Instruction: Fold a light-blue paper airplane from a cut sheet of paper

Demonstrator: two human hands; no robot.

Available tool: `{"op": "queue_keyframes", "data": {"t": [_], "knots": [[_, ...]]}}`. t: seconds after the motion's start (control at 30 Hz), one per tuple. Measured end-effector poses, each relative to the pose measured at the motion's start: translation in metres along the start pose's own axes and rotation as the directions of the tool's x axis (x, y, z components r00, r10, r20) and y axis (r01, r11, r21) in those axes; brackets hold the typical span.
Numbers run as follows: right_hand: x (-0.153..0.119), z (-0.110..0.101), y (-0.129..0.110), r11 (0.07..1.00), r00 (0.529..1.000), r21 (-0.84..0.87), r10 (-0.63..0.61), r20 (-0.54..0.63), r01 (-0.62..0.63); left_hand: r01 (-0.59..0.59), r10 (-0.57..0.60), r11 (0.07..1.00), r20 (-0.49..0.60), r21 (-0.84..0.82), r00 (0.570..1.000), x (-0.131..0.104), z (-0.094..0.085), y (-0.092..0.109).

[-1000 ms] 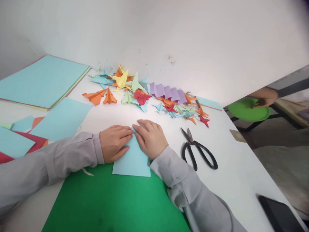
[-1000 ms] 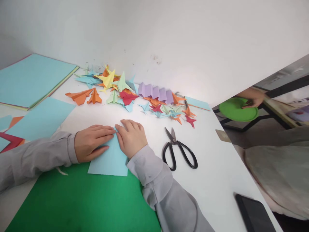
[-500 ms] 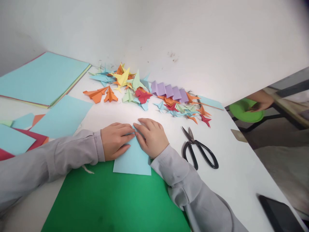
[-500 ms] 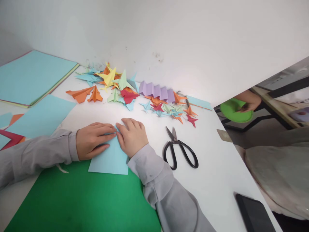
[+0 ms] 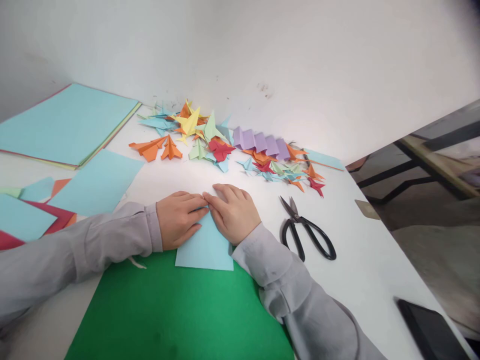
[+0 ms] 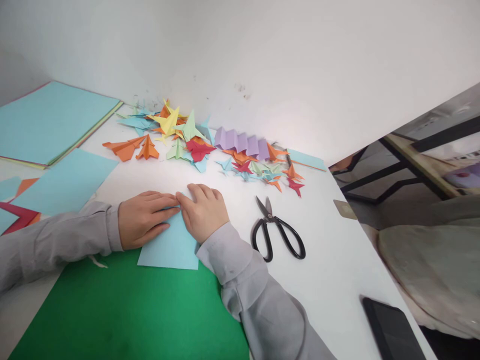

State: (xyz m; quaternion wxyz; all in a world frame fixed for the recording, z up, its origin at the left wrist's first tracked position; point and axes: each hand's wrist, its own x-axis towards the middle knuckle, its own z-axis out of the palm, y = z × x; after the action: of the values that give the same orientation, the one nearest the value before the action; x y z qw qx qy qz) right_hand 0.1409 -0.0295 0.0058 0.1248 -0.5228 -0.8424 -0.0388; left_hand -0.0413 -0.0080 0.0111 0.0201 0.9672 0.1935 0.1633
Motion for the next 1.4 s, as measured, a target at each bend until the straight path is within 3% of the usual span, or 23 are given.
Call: {"op": "queue_keyframes", "data": {"t": [0.27,0.67,0.77,0.87,0.97,1.07,1.13,1.2,1.27,1.33,1.4], "knots": [[0.0,-0.001,0.0,1.0,1.0,-0.015,0.002,0.002,-0.002,-0.005,0.008,0.998,-0.036,0.059,0.999,-0.004,-0.007,0.008],[0.002,-0.002,-0.002,1.0,1.0,-0.013,0.014,-0.005,-0.014,-0.078,0.1,0.975,-0.095,0.209,0.99,-0.032,-0.017,0.02],[0.002,-0.001,-0.002,1.0,1.0,-0.005,0.016,-0.013,-0.016,-0.04,0.056,0.99,-0.12,0.134,0.991,-0.034,-0.024,0.016],[0.002,0.001,-0.001,1.0,1.0,0.004,0.012,-0.028,-0.012,0.09,-0.087,0.996,-0.125,0.014,0.988,-0.027,-0.029,0.007],[0.002,0.003,0.0,1.0,0.999,0.016,0.007,-0.043,-0.006,0.325,-0.323,0.946,-0.079,0.013,0.943,-0.01,-0.026,-0.002],[0.001,0.004,0.0,0.999,0.998,0.041,0.011,-0.055,-0.008,0.523,-0.53,0.846,0.054,0.104,0.846,0.012,-0.018,-0.006],[0.001,0.004,0.0,0.997,0.998,0.079,0.02,-0.062,-0.015,0.606,-0.624,0.781,0.12,0.151,0.773,0.024,-0.013,-0.006],[0.001,0.006,0.003,0.989,0.996,0.143,0.051,-0.069,-0.041,0.68,-0.682,0.726,0.226,0.098,0.696,0.033,-0.011,-0.006],[0.003,0.009,0.006,0.968,0.99,0.236,0.113,-0.081,-0.091,0.737,-0.706,0.676,0.293,0.007,0.645,0.036,-0.01,-0.006],[0.005,0.012,0.01,0.926,0.981,0.361,0.159,-0.115,-0.108,0.759,-0.696,0.638,0.323,-0.131,0.641,0.036,-0.008,-0.007],[0.007,0.015,0.013,0.837,0.966,0.534,0.222,-0.131,-0.12,0.745,-0.661,0.579,0.346,-0.332,0.667,0.034,-0.005,-0.009]]}}
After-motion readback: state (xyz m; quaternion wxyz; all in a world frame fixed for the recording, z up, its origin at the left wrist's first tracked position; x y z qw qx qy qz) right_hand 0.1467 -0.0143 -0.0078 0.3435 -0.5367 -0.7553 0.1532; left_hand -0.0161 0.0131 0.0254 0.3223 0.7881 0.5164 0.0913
